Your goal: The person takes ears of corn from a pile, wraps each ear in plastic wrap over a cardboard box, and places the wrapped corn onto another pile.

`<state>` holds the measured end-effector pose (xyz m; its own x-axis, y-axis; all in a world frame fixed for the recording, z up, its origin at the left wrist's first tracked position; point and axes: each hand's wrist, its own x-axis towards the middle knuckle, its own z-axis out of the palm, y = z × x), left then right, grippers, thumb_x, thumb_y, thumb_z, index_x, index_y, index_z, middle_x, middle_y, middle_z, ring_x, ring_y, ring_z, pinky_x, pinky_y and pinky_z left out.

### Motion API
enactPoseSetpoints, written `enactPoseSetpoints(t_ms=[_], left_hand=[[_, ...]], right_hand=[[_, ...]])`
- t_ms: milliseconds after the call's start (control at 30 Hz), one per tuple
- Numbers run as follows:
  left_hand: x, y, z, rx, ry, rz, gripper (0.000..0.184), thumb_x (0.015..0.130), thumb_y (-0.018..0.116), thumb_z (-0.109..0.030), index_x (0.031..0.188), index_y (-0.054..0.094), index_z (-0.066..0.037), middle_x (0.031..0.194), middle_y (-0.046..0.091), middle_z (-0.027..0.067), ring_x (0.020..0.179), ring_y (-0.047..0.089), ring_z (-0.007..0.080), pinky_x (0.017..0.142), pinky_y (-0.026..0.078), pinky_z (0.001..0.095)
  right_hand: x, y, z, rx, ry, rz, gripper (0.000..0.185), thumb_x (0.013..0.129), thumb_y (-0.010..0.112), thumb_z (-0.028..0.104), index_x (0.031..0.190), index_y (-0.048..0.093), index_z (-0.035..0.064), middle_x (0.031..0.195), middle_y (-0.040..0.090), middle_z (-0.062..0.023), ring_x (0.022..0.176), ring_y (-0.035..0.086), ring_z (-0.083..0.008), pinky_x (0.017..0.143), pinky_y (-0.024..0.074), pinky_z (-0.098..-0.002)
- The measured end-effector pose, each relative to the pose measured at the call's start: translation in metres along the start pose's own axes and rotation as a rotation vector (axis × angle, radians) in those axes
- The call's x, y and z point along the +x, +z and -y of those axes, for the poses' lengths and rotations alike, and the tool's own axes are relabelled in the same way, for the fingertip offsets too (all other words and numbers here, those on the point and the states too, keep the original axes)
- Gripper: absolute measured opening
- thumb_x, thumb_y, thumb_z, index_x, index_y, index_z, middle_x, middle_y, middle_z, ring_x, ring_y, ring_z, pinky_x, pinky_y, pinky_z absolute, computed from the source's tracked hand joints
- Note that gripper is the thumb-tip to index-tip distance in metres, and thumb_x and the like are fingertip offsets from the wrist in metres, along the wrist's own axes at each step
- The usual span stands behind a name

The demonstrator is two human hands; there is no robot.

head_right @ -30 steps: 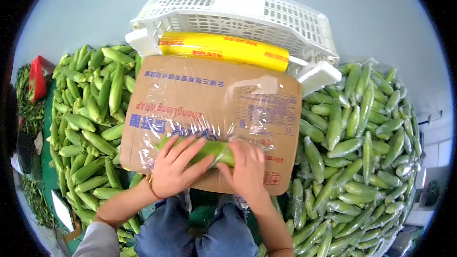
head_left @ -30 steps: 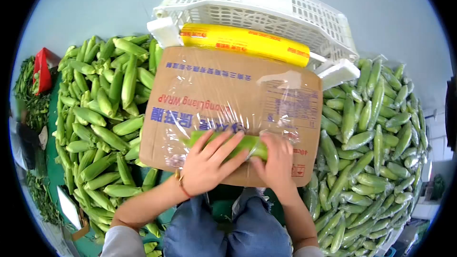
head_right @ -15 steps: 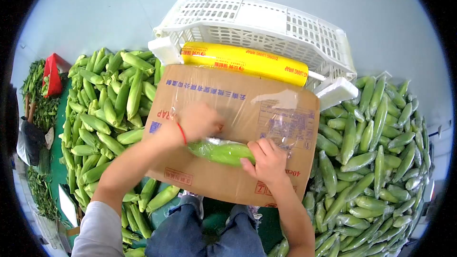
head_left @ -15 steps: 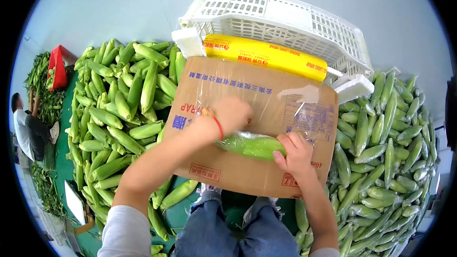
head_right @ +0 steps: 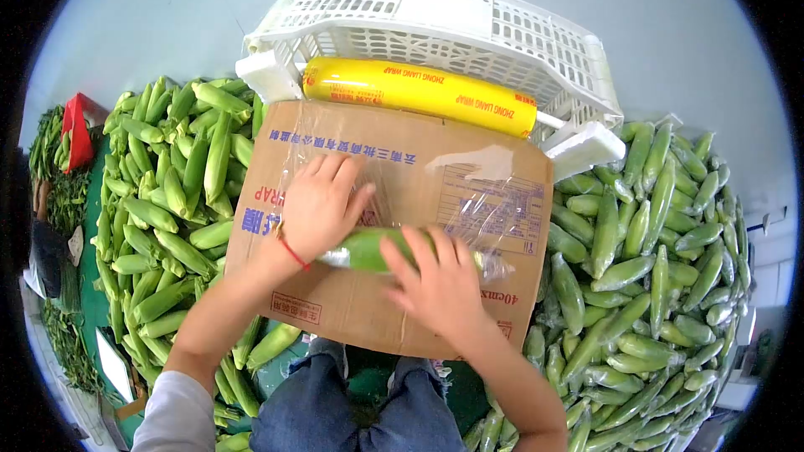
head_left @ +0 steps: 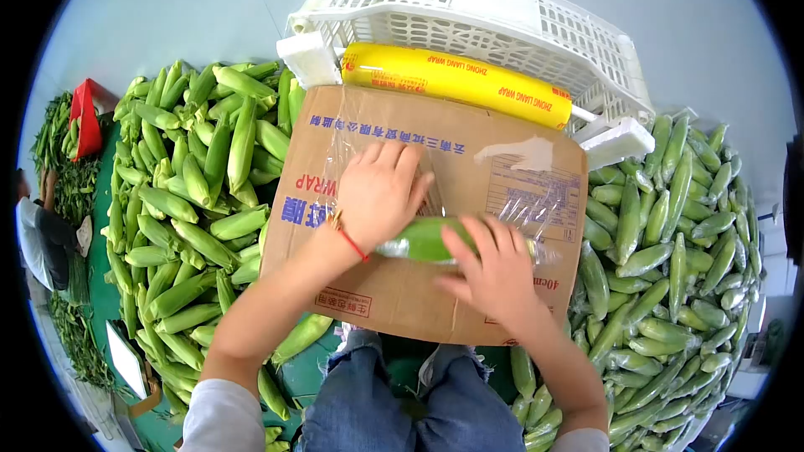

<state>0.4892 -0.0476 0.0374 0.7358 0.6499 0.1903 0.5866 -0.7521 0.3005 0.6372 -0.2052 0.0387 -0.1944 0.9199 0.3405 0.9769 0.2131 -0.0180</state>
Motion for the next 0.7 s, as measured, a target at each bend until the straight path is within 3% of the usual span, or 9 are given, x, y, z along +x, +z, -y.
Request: enactPoseSetpoints(t_ms=[33, 67, 133, 167, 200, 233, 300, 433, 700], left_hand=[[0.008, 0.001, 0.002, -0.052, -0.052, 0.1, 0.022, 0.09, 0.061, -0.03, 0.103, 0.06, -0.012, 0.088, 0.068, 0.0172, 0.081, 0.069, 0.0328, 0.064, 0.055, 0.0454], [-0.005, 0.008, -0.001, 0.004, 0.137, -0.067, 0.017, 0.088, 0.063, -0.025, 0.08, 0.056, -0.012, 0.059, 0.06, 0.0089, 0.051, 0.062, 0.027, 0.043, 0.048, 0.0394], [-0.037, -0.012, -0.021, -0.033, 0.195, -0.13, 0.022, 0.085, 0.067, -0.025, 0.072, 0.056, -0.011, 0.06, 0.058, 0.0074, 0.052, 0.061, 0.0249, 0.044, 0.047, 0.0379], [-0.061, -0.021, -0.025, -0.047, 0.194, 0.039, 0.023, 0.082, 0.07, -0.03, 0.083, 0.062, -0.009, 0.072, 0.063, 0.0093, 0.06, 0.064, 0.0252, 0.051, 0.052, 0.0362], [-0.081, -0.023, -0.031, -0.073, 0.19, -0.003, 0.04, 0.08, 0.071, -0.035, 0.104, 0.064, -0.003, 0.093, 0.067, 0.015, 0.08, 0.068, 0.0295, 0.069, 0.057, 0.0366], [-0.098, -0.029, -0.039, -0.056, 0.173, 0.115, 0.061, 0.081, 0.07, -0.038, 0.124, 0.057, 0.003, 0.116, 0.063, 0.0205, 0.108, 0.063, 0.0362, 0.092, 0.052, 0.0423], [-0.097, -0.025, -0.032, -0.075, 0.203, 0.148, 0.067, 0.082, 0.069, -0.038, 0.131, 0.051, 0.005, 0.127, 0.058, 0.0228, 0.126, 0.051, 0.0384, 0.107, 0.04, 0.047], [-0.01, 0.009, 0.01, 0.01, 0.266, -0.059, 0.071, 0.085, 0.066, -0.031, 0.139, 0.04, 0.007, 0.146, 0.04, 0.0241, 0.138, 0.037, 0.0371, 0.114, 0.032, 0.0436], [0.078, 0.026, 0.022, 0.071, 0.348, 0.488, 0.079, 0.075, 0.073, -0.019, 0.136, 0.037, 0.015, 0.149, 0.027, 0.0342, 0.141, 0.029, 0.0406, 0.114, 0.033, 0.0387]], right_hand=[[0.003, 0.004, -0.003, -0.009, 0.022, 0.055, 0.063, 0.069, 0.074, 0.047, 0.119, 0.056, 0.0128, 0.111, 0.057, -0.0071, 0.096, 0.059, -0.0254, 0.08, 0.049, -0.0364], [0.006, 0.008, -0.007, -0.018, 0.044, 0.107, 0.062, 0.069, 0.075, 0.047, 0.117, 0.056, 0.013, 0.108, 0.056, -0.006, 0.095, 0.059, -0.0243, 0.079, 0.0489, -0.0357], [0.006, 0.004, -0.002, 0.08, 0.065, 0.244, 0.061, 0.067, 0.076, 0.048, 0.113, 0.057, 0.0125, 0.096, 0.055, -0.0036, 0.091, 0.06, -0.021, 0.075, 0.0483, -0.0344], [0.002, -0.003, 0.003, 0.146, 0.05, 0.3, 0.061, 0.068, 0.075, 0.048, 0.112, 0.057, 0.0114, 0.095, 0.056, -0.0042, 0.089, 0.06, -0.0212, 0.074, 0.0481, -0.0344], [-0.002, -0.009, 0.006, 0.21, 0.037, 0.352, 0.061, 0.068, 0.075, 0.049, 0.111, 0.057, 0.0102, 0.094, 0.057, -0.0048, 0.088, 0.06, -0.0214, 0.074, 0.0479, -0.0343], [-0.003, -0.014, 0.008, 0.275, 0.018, 0.409, 0.061, 0.069, 0.075, 0.05, 0.11, 0.058, 0.0091, 0.092, 0.058, -0.0053, 0.086, 0.06, -0.0216, 0.073, 0.0477, -0.0342], [0.001, -0.018, 0.008, 0.283, 0.005, 0.393, 0.063, 0.071, 0.073, 0.052, 0.109, 0.059, 0.005, 0.091, 0.06, -0.0081, 0.092, 0.059, -0.024, 0.086, 0.0469, -0.0398], [0.022, 0.0, -0.008, 0.074, -0.028, 0.049, 0.061, 0.073, 0.073, 0.048, 0.113, 0.058, 0.0042, 0.093, 0.06, -0.0075, 0.096, 0.056, -0.0256, 0.092, 0.0437, -0.047], [0.049, 0.025, -0.025, 0.222, -0.048, 0.175, 0.059, 0.068, 0.078, 0.039, 0.112, 0.056, 0.0055, 0.088, 0.06, -0.0105, 0.084, 0.063, -0.0261, 0.067, 0.0535, -0.0379]])
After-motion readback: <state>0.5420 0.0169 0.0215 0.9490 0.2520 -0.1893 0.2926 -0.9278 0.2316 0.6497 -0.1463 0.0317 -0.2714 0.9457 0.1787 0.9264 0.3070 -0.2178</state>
